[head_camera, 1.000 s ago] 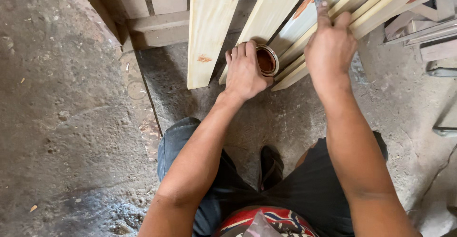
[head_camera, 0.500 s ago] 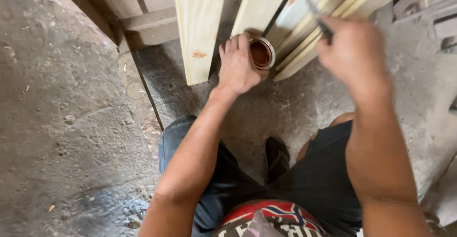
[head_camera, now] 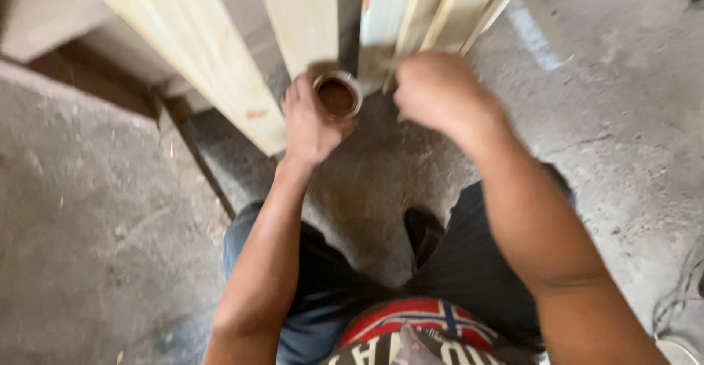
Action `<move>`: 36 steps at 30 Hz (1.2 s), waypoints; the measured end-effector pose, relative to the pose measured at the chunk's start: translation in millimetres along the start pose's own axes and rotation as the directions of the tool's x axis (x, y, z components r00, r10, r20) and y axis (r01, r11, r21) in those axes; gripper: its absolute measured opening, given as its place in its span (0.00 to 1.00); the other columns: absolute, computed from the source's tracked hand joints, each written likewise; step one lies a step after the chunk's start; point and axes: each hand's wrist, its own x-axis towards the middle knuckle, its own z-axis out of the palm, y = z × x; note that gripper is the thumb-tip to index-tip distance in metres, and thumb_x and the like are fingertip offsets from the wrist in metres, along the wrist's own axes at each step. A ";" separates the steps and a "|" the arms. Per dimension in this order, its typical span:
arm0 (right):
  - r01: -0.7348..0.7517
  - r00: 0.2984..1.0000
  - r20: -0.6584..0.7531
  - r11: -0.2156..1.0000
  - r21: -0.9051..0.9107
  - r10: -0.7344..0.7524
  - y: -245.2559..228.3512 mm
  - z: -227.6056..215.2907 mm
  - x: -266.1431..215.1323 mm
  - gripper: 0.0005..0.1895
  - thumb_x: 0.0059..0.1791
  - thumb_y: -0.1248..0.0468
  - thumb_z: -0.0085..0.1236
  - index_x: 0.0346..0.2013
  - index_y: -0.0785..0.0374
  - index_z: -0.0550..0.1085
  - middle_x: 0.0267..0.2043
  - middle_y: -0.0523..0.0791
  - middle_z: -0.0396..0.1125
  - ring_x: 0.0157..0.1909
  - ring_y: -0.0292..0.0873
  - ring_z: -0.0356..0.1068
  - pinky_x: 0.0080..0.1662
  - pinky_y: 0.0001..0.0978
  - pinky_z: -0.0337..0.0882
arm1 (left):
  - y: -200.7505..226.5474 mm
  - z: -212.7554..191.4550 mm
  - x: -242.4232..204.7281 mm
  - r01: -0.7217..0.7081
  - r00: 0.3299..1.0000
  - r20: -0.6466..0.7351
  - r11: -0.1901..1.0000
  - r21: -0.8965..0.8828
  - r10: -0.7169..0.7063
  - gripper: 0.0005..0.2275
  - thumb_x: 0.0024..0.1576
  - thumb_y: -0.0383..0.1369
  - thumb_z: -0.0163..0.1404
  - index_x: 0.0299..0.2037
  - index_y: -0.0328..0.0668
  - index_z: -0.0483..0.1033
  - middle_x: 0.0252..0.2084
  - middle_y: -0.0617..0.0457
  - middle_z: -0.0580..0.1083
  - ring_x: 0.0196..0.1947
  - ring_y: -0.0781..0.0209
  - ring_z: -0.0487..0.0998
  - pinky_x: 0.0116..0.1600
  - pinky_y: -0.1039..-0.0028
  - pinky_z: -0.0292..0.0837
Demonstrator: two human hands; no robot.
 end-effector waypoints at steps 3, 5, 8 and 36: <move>0.154 0.976 -0.158 0.987 0.033 -0.147 1.6 -1.2 9.1 0.09 0.45 0.68 0.52 0.32 0.70 0.78 0.36 0.58 0.74 0.37 0.58 0.75 0.42 0.51 0.74 | 7.6 0.7 4.3 -0.005 1.000 -0.015 1.000 0.022 0.005 0.40 0.37 0.34 0.69 0.60 0.32 0.62 0.54 0.35 0.70 0.55 0.34 0.68 0.63 0.50 0.61; 0.206 0.965 -0.170 0.978 0.030 -0.198 2.8 5.3 15.4 0.08 0.45 0.68 0.52 0.31 0.71 0.77 0.35 0.59 0.73 0.36 0.59 0.76 0.41 0.51 0.74 | 6.7 1.8 1.0 0.008 0.999 -0.034 0.998 0.065 -0.006 0.41 0.35 0.34 0.69 0.59 0.30 0.61 0.54 0.33 0.69 0.54 0.33 0.68 0.62 0.49 0.60; 0.246 0.955 -0.181 0.969 0.040 -0.235 5.2 11.4 21.6 0.08 0.44 0.69 0.52 0.30 0.70 0.78 0.34 0.59 0.73 0.36 0.59 0.76 0.41 0.51 0.74 | 7.0 5.2 -0.6 0.016 0.999 -0.044 0.997 0.078 -0.013 0.41 0.34 0.35 0.70 0.58 0.31 0.62 0.53 0.34 0.69 0.54 0.32 0.68 0.61 0.49 0.61; 0.278 0.540 -0.791 0.826 0.490 0.288 49.7 -2.4 21.7 0.49 0.51 0.64 0.62 0.73 0.77 0.40 0.25 0.43 0.67 0.16 0.34 0.63 0.17 0.28 0.62 | 4.3 23.0 2.5 -0.030 0.996 -0.072 0.980 0.195 0.045 0.39 0.37 0.38 0.71 0.56 0.28 0.62 0.50 0.37 0.70 0.52 0.38 0.70 0.62 0.51 0.62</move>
